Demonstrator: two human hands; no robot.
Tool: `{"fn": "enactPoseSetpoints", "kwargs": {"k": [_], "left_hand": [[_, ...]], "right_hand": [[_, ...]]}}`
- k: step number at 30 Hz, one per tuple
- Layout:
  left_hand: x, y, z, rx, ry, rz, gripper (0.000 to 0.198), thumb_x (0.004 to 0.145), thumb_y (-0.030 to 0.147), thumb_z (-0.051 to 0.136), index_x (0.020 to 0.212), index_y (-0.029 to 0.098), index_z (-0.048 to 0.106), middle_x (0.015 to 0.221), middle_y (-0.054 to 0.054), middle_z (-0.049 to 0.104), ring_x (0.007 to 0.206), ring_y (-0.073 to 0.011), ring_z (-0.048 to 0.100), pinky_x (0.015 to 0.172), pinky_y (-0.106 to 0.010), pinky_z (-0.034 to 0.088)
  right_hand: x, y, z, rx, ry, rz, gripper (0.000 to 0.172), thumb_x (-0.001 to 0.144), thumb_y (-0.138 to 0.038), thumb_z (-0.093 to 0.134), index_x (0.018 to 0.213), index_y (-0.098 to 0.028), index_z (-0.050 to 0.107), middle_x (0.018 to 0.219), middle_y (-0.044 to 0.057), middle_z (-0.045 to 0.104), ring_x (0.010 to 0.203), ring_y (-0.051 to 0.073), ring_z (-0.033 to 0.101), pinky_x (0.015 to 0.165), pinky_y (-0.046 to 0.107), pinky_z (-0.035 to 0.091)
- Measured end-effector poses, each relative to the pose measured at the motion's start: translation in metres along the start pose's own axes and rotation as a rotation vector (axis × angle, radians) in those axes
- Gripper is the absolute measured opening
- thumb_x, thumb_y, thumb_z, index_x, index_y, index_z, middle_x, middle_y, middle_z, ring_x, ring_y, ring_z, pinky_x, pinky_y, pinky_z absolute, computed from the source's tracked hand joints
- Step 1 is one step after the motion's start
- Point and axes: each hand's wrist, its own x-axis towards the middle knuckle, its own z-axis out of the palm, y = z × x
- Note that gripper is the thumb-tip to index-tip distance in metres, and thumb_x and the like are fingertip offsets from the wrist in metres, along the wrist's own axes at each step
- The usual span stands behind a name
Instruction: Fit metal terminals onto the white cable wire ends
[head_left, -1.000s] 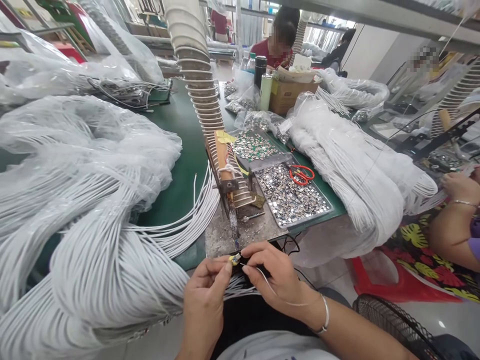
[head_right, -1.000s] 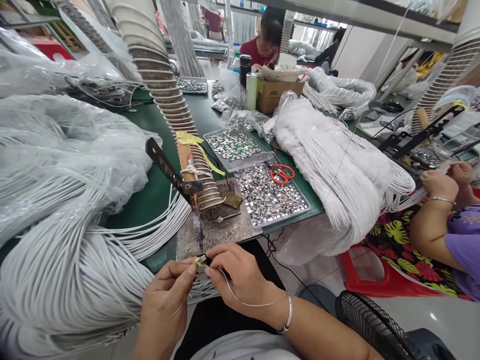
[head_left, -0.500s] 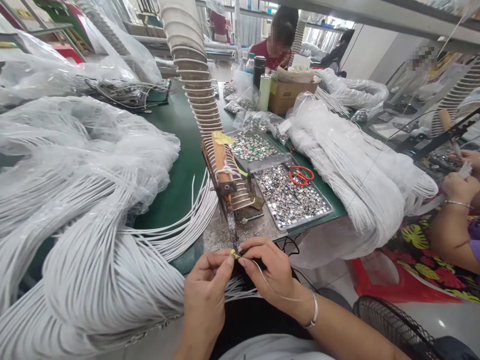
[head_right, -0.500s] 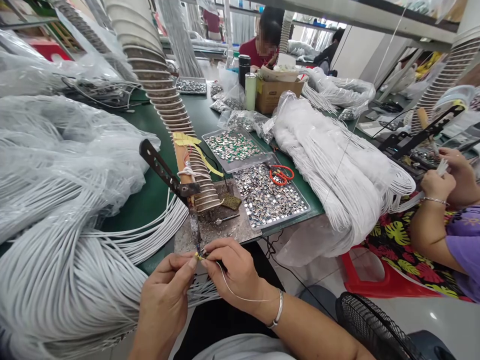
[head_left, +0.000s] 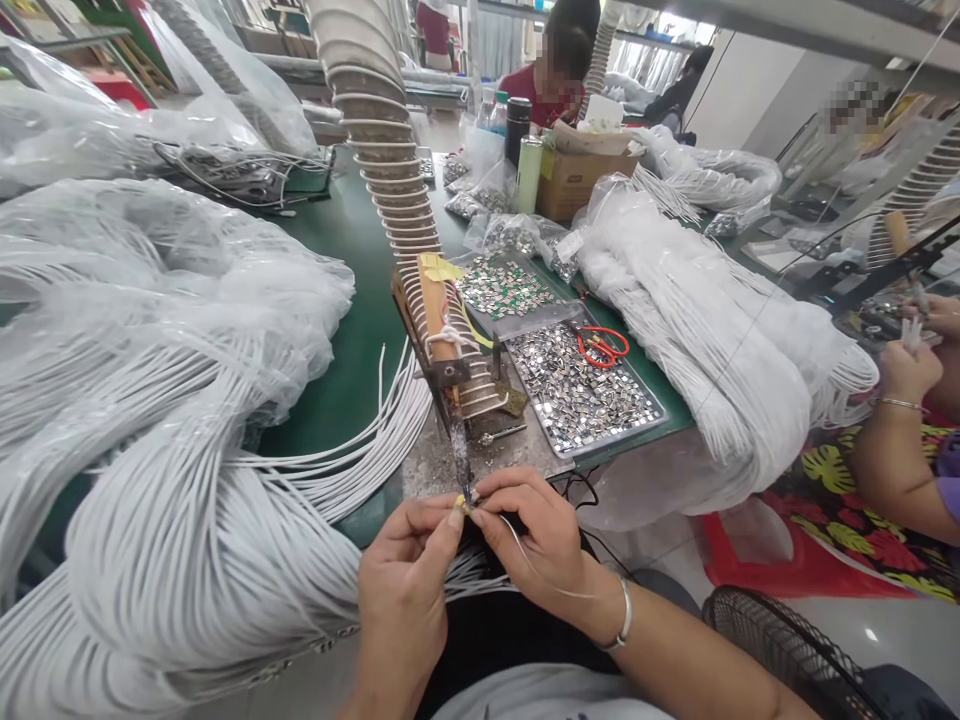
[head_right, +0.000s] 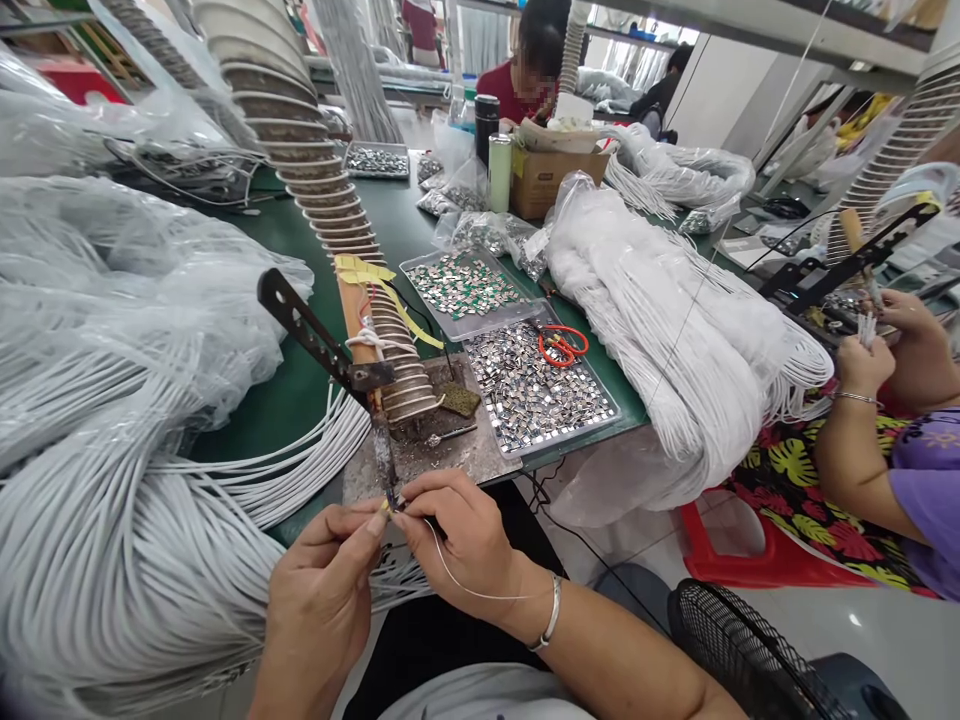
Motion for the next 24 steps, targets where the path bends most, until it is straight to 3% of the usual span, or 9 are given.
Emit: {"fn": "enactPoseSetpoints", "kwargs": {"k": [19,24], "left_hand": [[-0.003,-0.020,-0.015,0.057,-0.006,-0.013,0.023,0.074,0.035,0.081,0.065,0.021,0.065,0.086,0.000,0.076,0.088,-0.0166,0.069,0.083,-0.024,0.052],[-0.006,-0.038,-0.033,0.370,-0.131,-0.025,0.028,0.076,0.047,0.076,0.071,0.019,0.071,0.088,-0.006,0.078,0.063,-0.0173,0.064,0.060,-0.029,0.052]], "right_hand": [[-0.012,0.006,-0.005,0.022,-0.091,0.063,0.008,0.093,-0.012,0.058,0.089,-0.018,0.062,0.091,0.009,0.071,0.088,0.018,0.069,0.079,0.030,0.058],[-0.006,-0.020,-0.029,0.104,-0.129,0.128,0.011,0.095,-0.011,0.053,0.096,-0.021,0.057,0.097,0.008,0.070,0.092,0.016,0.068,0.084,0.029,0.057]]}}
